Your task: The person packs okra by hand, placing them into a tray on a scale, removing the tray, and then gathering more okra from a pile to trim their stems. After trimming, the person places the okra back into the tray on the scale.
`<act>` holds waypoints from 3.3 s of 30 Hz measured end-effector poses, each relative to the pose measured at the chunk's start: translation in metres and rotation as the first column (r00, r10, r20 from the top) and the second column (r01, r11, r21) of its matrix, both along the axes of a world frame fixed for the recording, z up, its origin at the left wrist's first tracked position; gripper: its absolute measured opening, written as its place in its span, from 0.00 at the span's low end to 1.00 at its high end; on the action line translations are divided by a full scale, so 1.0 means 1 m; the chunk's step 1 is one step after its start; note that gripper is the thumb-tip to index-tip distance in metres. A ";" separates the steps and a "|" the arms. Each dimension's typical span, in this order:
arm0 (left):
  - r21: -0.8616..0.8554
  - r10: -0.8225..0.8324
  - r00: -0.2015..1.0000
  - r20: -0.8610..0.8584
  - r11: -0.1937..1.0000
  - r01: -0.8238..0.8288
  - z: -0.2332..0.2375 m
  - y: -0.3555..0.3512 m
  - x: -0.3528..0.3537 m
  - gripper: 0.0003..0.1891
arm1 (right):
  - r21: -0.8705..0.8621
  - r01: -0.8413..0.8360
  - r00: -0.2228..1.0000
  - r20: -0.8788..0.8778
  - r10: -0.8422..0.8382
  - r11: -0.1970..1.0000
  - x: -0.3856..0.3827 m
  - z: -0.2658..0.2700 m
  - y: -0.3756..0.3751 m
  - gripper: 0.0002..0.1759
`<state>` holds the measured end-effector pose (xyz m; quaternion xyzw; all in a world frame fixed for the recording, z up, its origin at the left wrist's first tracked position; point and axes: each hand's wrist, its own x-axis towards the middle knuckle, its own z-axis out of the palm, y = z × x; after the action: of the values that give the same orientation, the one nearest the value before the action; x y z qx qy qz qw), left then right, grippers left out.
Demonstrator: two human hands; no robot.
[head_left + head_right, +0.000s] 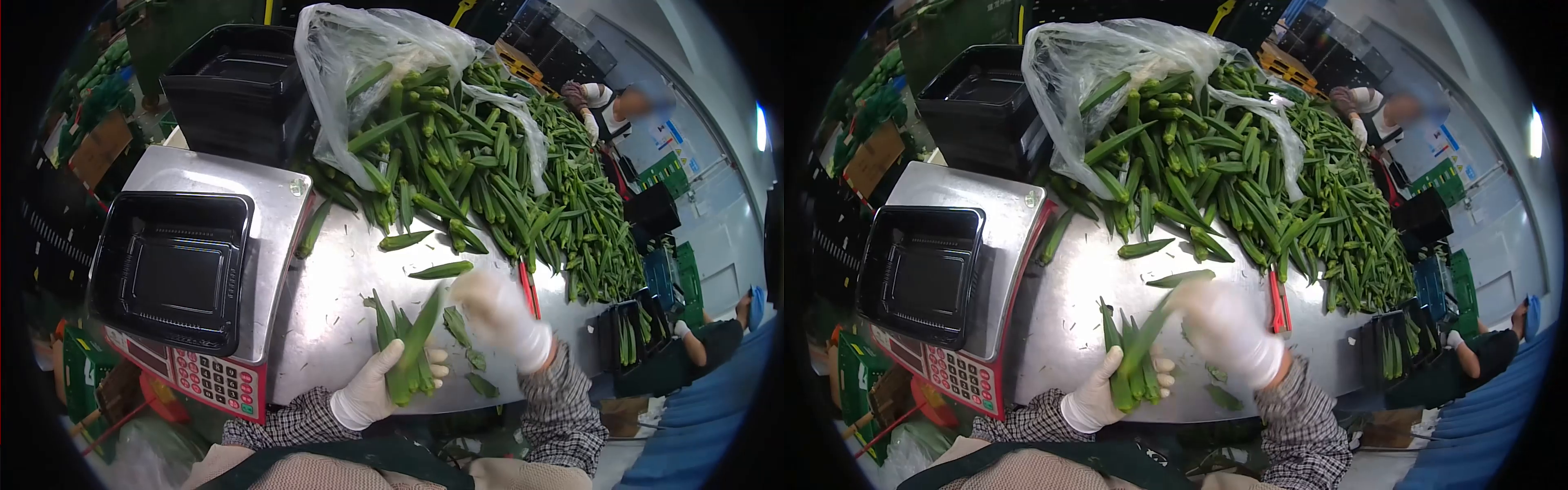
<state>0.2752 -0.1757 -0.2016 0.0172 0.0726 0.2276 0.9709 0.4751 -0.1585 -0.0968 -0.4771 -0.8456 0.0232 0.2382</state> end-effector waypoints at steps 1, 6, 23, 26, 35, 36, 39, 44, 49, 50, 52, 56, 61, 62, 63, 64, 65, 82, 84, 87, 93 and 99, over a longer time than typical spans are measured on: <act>0.025 -0.012 1.000 -0.025 1.000 0.013 0.001 0.000 -0.001 0.24 | -0.082 -0.085 0.995 -0.052 0.081 0.993 -0.019 0.003 -0.010 0.17; 0.100 0.023 0.989 -0.147 0.995 -0.008 0.001 -0.001 -0.001 0.22 | -0.010 0.213 0.949 -0.238 -0.209 0.977 0.014 -0.021 0.015 0.11; 0.049 0.031 0.980 -0.198 0.999 -0.021 -0.010 0.003 0.002 0.21 | -0.090 0.855 0.511 -0.016 -0.859 0.510 0.110 -0.066 0.079 0.10; 0.060 0.041 0.970 -0.239 0.998 -0.027 -0.005 0.001 0.003 0.20 | -0.128 0.781 0.568 -0.262 -0.780 0.611 0.100 -0.068 0.043 0.09; 0.142 0.050 0.982 -0.183 0.990 -0.024 -0.016 -0.001 0.005 0.14 | -0.619 0.505 0.541 -0.317 -0.779 0.602 0.073 0.026 -0.170 0.09; 0.169 0.052 0.981 -0.188 0.985 -0.020 -0.012 -0.001 0.006 0.14 | -0.762 0.481 0.435 -0.222 -0.872 0.434 0.068 0.040 -0.191 0.09; 0.231 0.055 0.974 -0.221 0.973 -0.002 0.000 -0.001 0.003 0.15 | -0.670 0.581 0.657 0.051 -0.752 0.462 0.082 0.034 -0.229 0.14; 0.264 0.042 0.971 -0.234 0.964 0.022 0.006 0.000 0.003 0.16 | -0.483 0.527 0.681 -0.253 -0.687 0.699 0.017 0.008 -0.140 0.21; 0.337 0.060 0.965 -0.255 0.941 0.030 0.001 0.006 -0.001 0.17 | -0.546 0.244 0.864 -0.253 -0.435 0.801 -0.037 -0.027 -0.056 0.21; 0.315 0.070 0.964 -0.256 0.949 0.014 0.003 0.007 -0.002 0.17 | -0.633 0.235 0.778 -0.333 -0.533 0.738 -0.042 -0.027 -0.053 0.19; 0.257 0.083 0.968 -0.236 0.966 -0.020 0.005 0.006 0.000 0.17 | -0.789 0.183 0.562 -0.405 -0.721 0.586 -0.044 -0.022 -0.052 0.15; 0.099 0.208 0.956 -0.208 0.977 -0.191 0.003 0.005 0.002 0.21 | -0.741 -0.156 0.135 -0.671 -0.729 0.653 -0.010 -0.050 -0.067 0.17; 0.048 0.166 0.962 -0.217 0.986 -0.159 0.006 0.003 0.001 0.23 | -0.711 -0.189 0.051 -0.696 -0.716 0.677 -0.011 -0.056 -0.078 0.19; 0.058 0.169 0.961 -0.218 0.985 -0.160 0.006 0.003 0.001 0.23 | -0.714 -0.184 0.059 -0.694 -0.718 0.675 -0.013 -0.055 -0.079 0.18; 0.068 0.177 0.960 -0.217 0.984 -0.166 0.006 0.003 0.001 0.23 | -0.717 -0.181 0.073 -0.692 -0.718 0.673 -0.015 -0.053 -0.079 0.18; 0.097 0.181 0.960 -0.212 0.982 -0.163 0.003 0.004 0.002 0.23 | -0.695 -0.020 0.301 -0.690 -0.658 0.719 -0.021 -0.053 -0.081 0.18; 0.125 0.185 0.961 -0.206 0.979 -0.162 -0.003 0.003 0.003 0.22 | -0.624 0.124 0.518 -0.622 -0.587 0.771 -0.029 -0.055 -0.085 0.18; 0.097 0.116 0.977 -0.180 0.990 -0.099 0.005 0.005 -0.002 0.26 | -0.055 0.618 0.786 0.010 -0.618 0.784 0.077 -0.067 0.041 0.08; 0.059 0.096 0.984 -0.152 0.994 -0.088 0.010 0.003 -0.002 0.28 | -0.084 0.423 0.886 -0.167 -0.432 0.902 0.052 -0.037 0.022 0.10; -0.004 -0.004 1.000 -0.010 1.000 0.004 0.014 0.004 -0.003 0.32 | 0.047 0.178 0.982 0.057 -0.180 0.983 0.016 -0.003 -0.010 0.13; -0.025 -0.113 0.989 0.096 0.993 0.116 0.007 0.003 -0.008 0.29 | -0.199 -0.047 0.995 0.074 0.063 0.979 -0.023 0.005 -0.014 0.22; -0.016 -0.008 0.998 0.056 1.000 0.009 0.009 0.005 -0.007 0.28 | 0.164 0.450 0.871 0.138 -0.472 0.878 0.034 -0.057 0.098 0.34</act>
<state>0.2679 -0.1704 -0.1924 0.0035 0.0473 0.2234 0.9736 0.5087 -0.0605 -0.1542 -0.6495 -0.7243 -0.1295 0.1921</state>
